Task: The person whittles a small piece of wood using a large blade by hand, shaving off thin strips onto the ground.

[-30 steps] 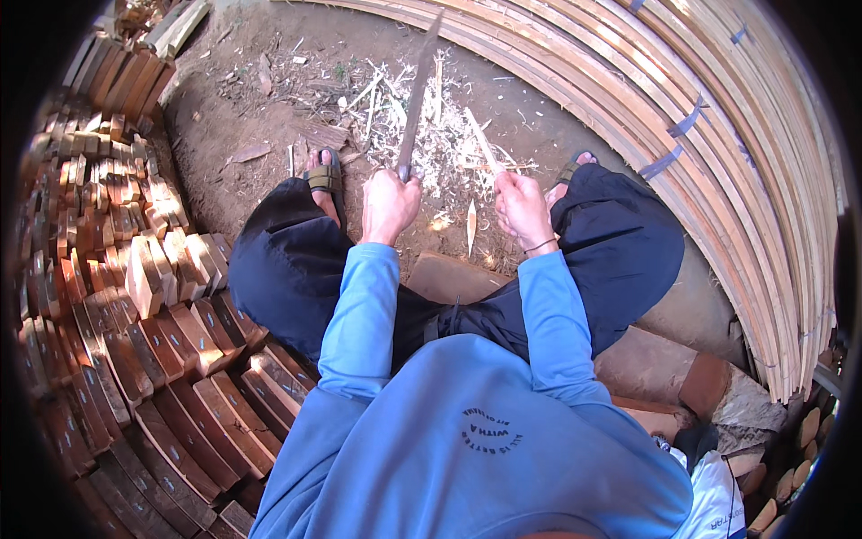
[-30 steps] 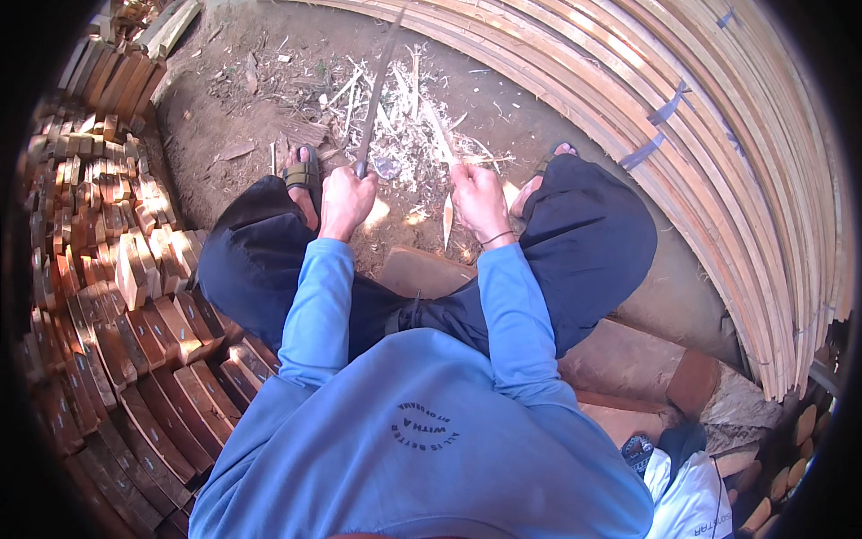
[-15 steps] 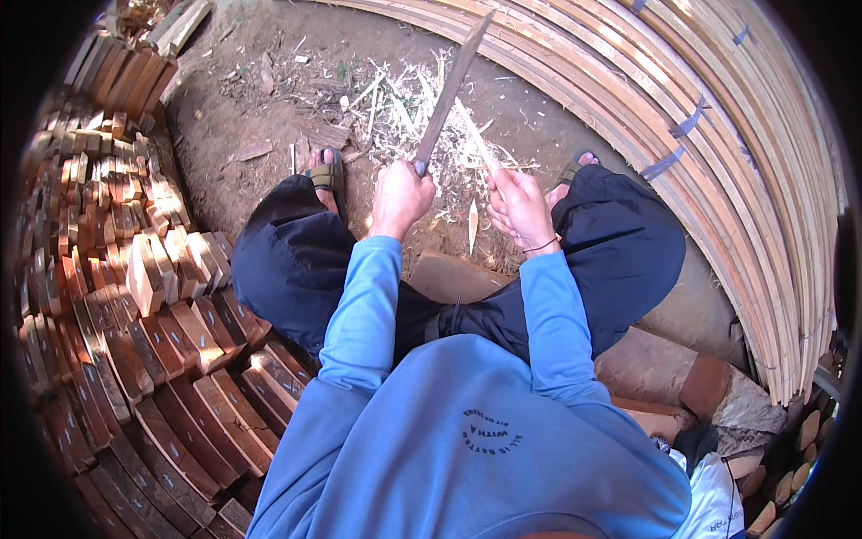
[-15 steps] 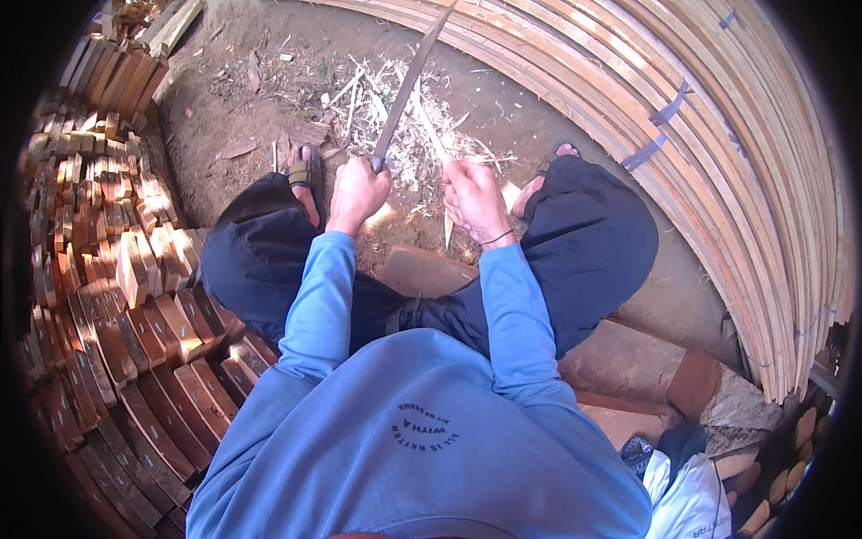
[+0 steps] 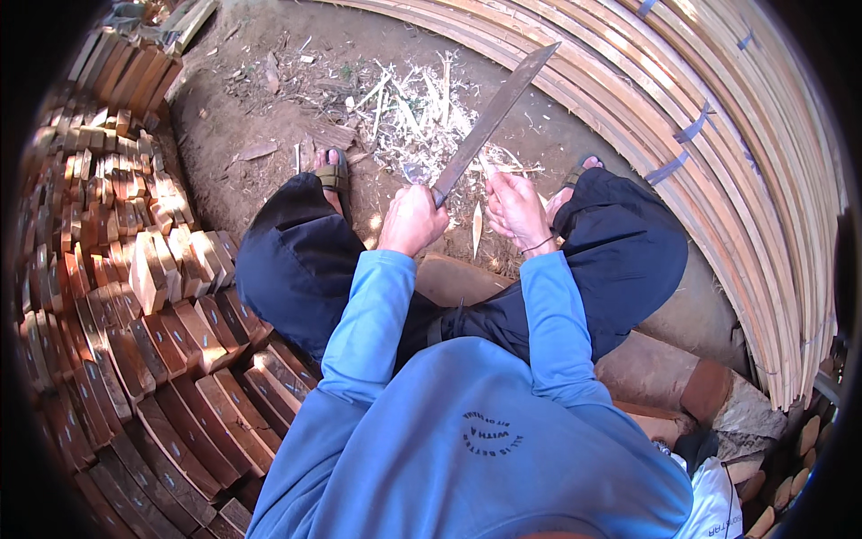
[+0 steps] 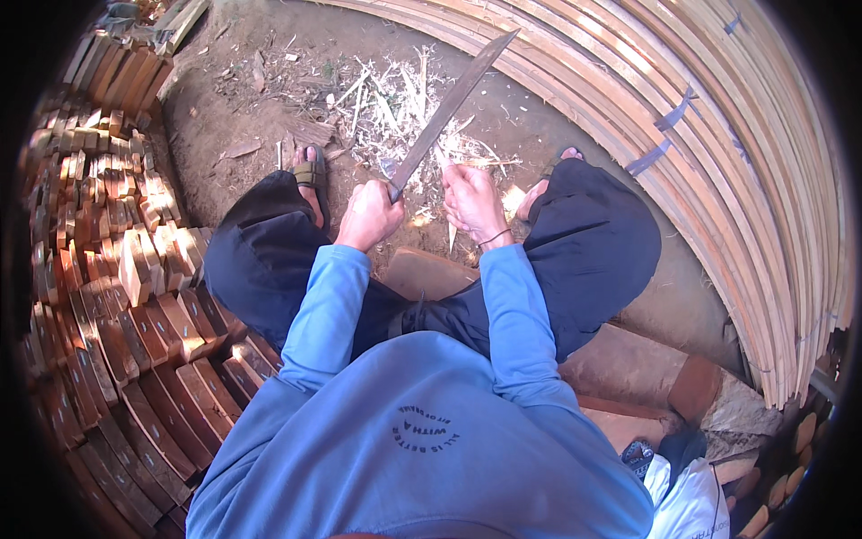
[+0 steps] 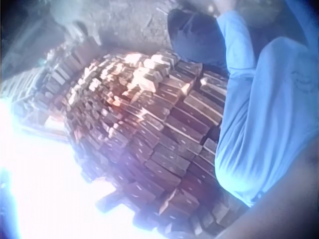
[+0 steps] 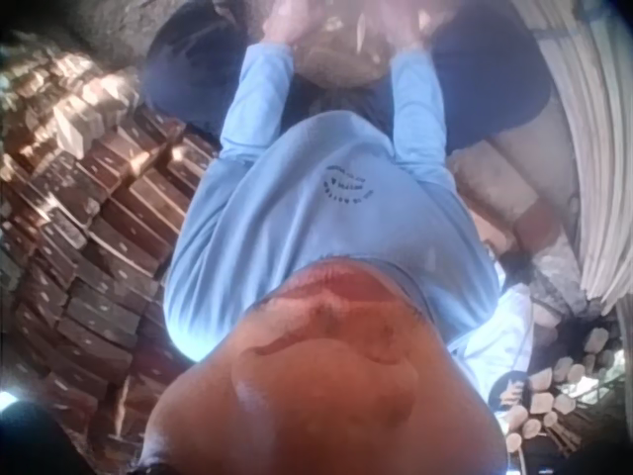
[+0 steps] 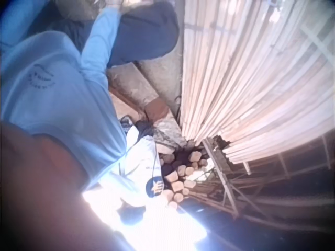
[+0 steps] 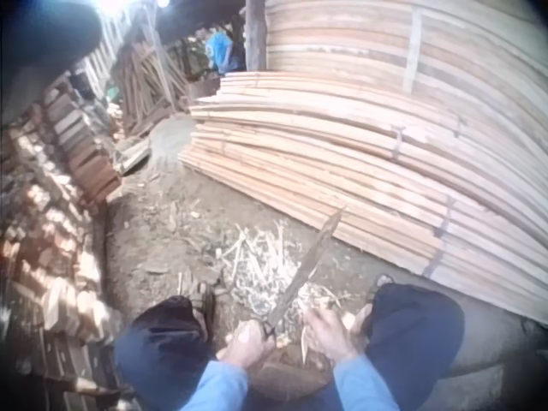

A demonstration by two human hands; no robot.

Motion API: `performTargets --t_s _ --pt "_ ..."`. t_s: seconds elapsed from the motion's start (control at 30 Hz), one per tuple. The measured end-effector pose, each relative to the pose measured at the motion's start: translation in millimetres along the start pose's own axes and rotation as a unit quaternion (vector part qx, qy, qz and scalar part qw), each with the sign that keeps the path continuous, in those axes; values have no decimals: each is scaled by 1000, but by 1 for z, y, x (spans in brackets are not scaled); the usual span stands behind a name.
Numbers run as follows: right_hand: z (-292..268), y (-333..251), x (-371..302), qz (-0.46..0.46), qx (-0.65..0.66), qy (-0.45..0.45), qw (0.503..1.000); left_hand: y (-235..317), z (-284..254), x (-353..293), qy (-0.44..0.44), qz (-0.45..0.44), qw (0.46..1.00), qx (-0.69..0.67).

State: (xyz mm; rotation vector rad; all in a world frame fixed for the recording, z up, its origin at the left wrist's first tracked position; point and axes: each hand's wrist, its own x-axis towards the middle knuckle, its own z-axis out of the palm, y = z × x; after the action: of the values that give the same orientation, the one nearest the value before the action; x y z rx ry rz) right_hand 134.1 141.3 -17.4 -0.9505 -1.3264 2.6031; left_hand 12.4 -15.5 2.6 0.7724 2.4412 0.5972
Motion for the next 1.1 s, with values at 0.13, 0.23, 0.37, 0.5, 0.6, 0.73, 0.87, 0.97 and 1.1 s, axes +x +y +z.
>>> performTargets --t_s 0.13,0.23,0.37,0.5,0.6,0.73,0.87,0.97,1.1 --pt "4 -1 -6 10 -6 -9 1000 7 -7 17 25 -58 998 -27" --pt "7 -6 -12 14 -2 -29 999 1 -24 28 64 -64 995 -36" --pt "-3 -7 -14 19 -9 -10 1000 -2 -21 14 103 -53 993 -34" --pt "1 -11 3 -8 -35 -15 999 13 -37 -7 -1 -30 997 -73" --pt "3 -13 6 -21 -40 -11 999 0 -20 1 5 12 999 -30" --pt "-1 -9 7 -19 -36 -8 999 -8 -8 11 18 15 999 -25" --pt "4 -12 4 -18 -33 11 999 -9 -3 15 34 2 999 -7" --pt "1 -10 3 -18 -35 28 999 -1 -13 23 -18 -25 1000 -1" --pt "-4 -7 4 -26 -24 10 999 3 -15 28 2 -31 999 8"
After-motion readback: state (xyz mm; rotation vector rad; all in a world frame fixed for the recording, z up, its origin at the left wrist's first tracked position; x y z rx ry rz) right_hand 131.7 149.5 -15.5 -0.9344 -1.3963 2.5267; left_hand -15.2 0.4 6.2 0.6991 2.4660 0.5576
